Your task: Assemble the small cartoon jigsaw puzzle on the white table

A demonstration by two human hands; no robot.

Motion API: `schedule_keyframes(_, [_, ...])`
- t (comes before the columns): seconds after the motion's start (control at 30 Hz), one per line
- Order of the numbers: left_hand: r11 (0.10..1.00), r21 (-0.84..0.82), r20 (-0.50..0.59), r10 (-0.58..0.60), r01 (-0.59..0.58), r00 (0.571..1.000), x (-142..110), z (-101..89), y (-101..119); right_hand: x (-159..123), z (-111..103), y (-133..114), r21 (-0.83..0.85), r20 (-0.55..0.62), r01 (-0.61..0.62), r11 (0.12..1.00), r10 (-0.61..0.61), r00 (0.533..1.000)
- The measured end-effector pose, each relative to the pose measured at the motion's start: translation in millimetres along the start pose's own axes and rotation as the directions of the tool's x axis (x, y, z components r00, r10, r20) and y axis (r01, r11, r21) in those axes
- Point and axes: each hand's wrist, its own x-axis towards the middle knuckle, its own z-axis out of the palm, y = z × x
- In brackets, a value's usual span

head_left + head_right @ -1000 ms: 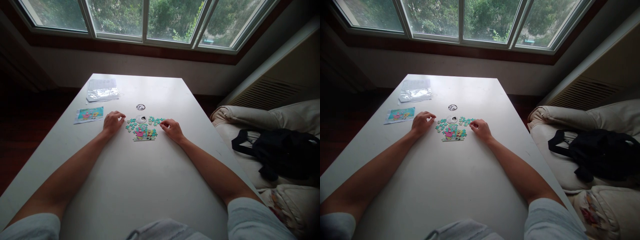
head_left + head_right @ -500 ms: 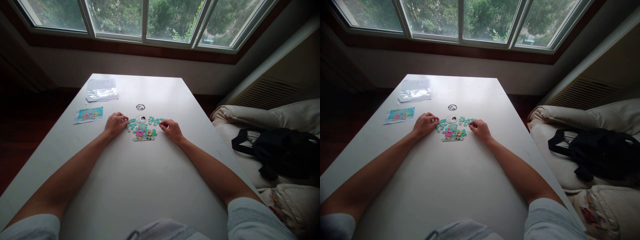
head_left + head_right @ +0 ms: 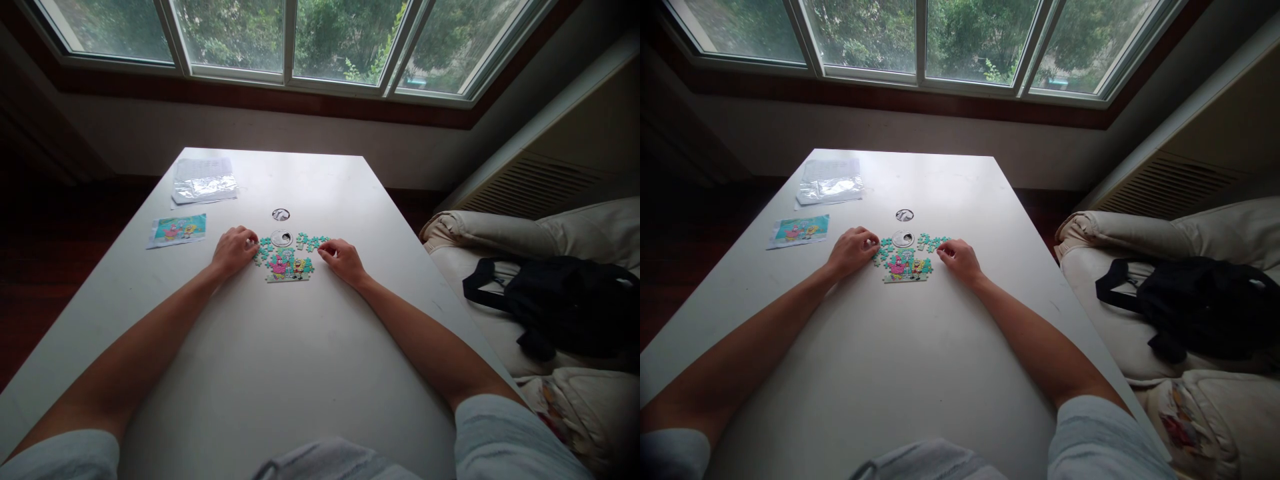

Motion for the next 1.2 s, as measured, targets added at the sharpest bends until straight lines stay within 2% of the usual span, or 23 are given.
schedule_keyframes(0.33, [0.981,-0.177,-0.014,-0.086,0.082,0.996,-1.9,-0.6,8.1,-0.5,-0.7,-1.0,-0.002,-0.002,-0.006,1.0,0.006,1.0])
schedule_keyframes(0.57, [0.898,-0.422,-0.02,-0.15,0.128,0.988,-3.9,-3.2,30.4,-1.5,-0.3,-2.4,0.044,-0.017,-0.009,0.999,0.01,1.0])
schedule_keyframes(0.77, [0.738,-0.652,0.085,-0.156,0.173,0.984,-14.2,1.6,63.5,-4.7,1.8,-18.5,0.142,-0.007,0.006,0.99,-0.005,1.0])
schedule_keyframes(0.93, [0.595,-0.776,0.165,-0.127,0.208,0.978,-25.4,7.9,88.7,-9.8,3.4,-36.9,0.197,0.048,0.084,0.977,-0.096,0.994])
schedule_keyframes(1.1, [0.427,-0.854,0.268,-0.13,0.298,0.955,-30.4,7.3,103.0,-15.0,3.0,-49.7,0.277,0.085,0.182,0.943,-0.213,0.973])
schedule_keyframes(1.2, [0.39,-0.862,0.305,-0.112,0.324,0.946,-31.6,7.2,106.3,-16.7,3.3,-52.8,0.272,0.088,0.217,0.938,-0.249,0.965])
